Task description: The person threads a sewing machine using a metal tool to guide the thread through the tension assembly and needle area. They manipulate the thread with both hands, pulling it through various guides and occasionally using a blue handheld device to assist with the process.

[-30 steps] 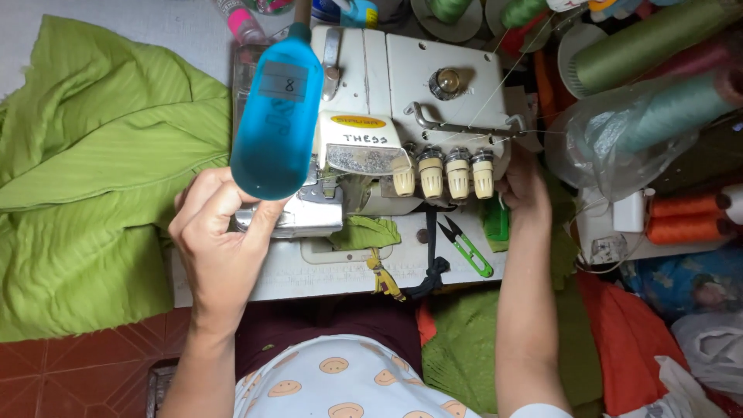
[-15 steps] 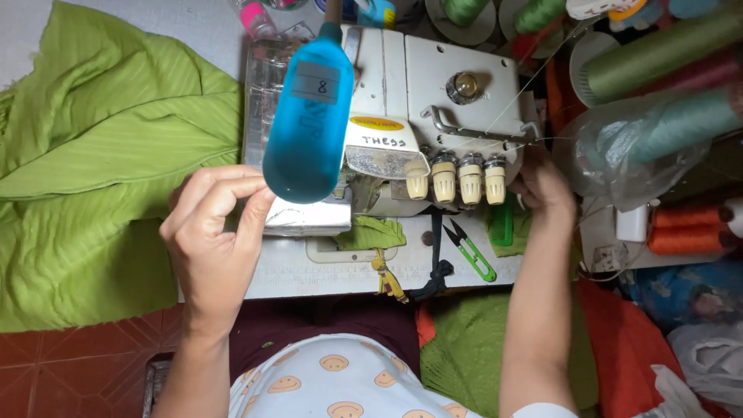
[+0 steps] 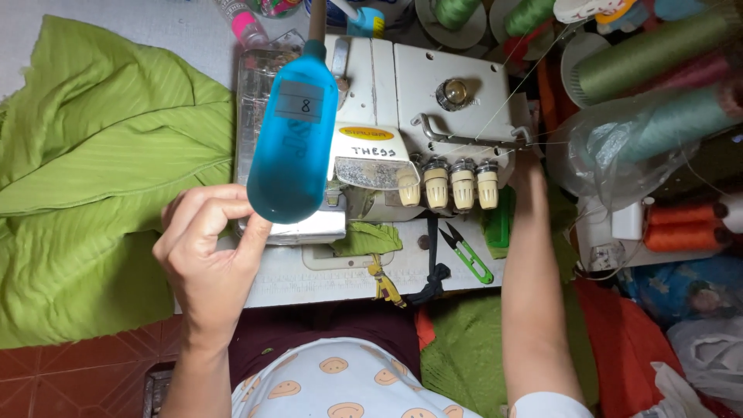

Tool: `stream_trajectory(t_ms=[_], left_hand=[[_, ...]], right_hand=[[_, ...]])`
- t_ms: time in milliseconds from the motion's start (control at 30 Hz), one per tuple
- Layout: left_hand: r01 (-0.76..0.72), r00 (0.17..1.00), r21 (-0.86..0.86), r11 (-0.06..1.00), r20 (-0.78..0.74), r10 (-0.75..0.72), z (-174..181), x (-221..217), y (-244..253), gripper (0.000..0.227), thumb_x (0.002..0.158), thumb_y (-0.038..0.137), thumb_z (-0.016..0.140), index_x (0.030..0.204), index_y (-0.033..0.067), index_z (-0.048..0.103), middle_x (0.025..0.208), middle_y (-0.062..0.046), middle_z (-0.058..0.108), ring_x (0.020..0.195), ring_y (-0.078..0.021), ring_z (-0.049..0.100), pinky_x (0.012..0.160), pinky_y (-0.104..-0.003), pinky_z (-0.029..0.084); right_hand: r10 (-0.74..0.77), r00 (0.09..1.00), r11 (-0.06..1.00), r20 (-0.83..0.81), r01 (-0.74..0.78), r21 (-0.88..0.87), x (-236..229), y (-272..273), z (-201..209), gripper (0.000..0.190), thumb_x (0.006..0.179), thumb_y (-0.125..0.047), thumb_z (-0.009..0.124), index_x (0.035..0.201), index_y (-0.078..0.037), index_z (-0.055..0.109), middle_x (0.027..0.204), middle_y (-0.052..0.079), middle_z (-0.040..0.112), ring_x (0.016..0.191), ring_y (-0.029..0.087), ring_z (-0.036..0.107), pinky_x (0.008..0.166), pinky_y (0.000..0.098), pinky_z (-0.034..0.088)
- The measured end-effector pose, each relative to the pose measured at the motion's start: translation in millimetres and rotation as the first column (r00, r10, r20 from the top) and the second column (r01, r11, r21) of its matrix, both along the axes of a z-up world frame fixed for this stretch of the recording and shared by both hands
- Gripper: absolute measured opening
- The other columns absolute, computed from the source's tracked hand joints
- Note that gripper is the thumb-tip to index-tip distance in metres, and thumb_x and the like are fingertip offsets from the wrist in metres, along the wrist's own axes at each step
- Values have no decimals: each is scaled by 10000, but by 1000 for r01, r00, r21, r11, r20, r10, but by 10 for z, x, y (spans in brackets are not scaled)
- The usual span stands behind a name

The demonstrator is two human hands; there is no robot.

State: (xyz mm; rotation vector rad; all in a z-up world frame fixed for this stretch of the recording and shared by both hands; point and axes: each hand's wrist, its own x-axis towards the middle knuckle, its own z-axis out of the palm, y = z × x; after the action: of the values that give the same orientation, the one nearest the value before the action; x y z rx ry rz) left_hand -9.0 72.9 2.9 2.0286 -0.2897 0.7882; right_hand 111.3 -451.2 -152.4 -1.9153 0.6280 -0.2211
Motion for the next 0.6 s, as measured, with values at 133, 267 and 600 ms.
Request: stream_trajectory(t_ms=[133, 267, 600], left_hand=[[2, 1000, 14, 1000, -23, -2, 10, -19, -8, 138, 896, -17, 771, 822, -26, 654, 893, -142, 678, 854, -254, 641, 839, -360, 428], [18, 1000, 34, 999, -16, -18, -3, -17, 26, 97, 931, -49, 709, 858, -24, 649, 918, -116, 681, 850, -241, 627, 828, -357, 420], [3, 1000, 45, 999, -6, -3, 54, -62, 41, 97, 897, 3, 729, 827, 41, 673, 874, -73, 691, 826, -209, 630, 816, -345, 395]], right_hand=[[-55, 993, 973, 107, 77, -219, 51, -403, -314, 255, 951, -128, 363, 1149, -107, 522, 1038, 89, 592, 918, 186, 591, 792, 271, 490], [-82, 981, 925, 176, 140, -352, -122, -866, -644, 272, 924, -36, 386, 1164, -87, 503, 1064, 102, 576, 929, 189, 582, 803, 264, 500], [-177, 662, 984, 728, 116, 134, -1849, 2192, 2044, 547, 853, -630, 404, 862, -146, 658, 841, 15, 648, 554, 118, 586, 436, 205, 478]])
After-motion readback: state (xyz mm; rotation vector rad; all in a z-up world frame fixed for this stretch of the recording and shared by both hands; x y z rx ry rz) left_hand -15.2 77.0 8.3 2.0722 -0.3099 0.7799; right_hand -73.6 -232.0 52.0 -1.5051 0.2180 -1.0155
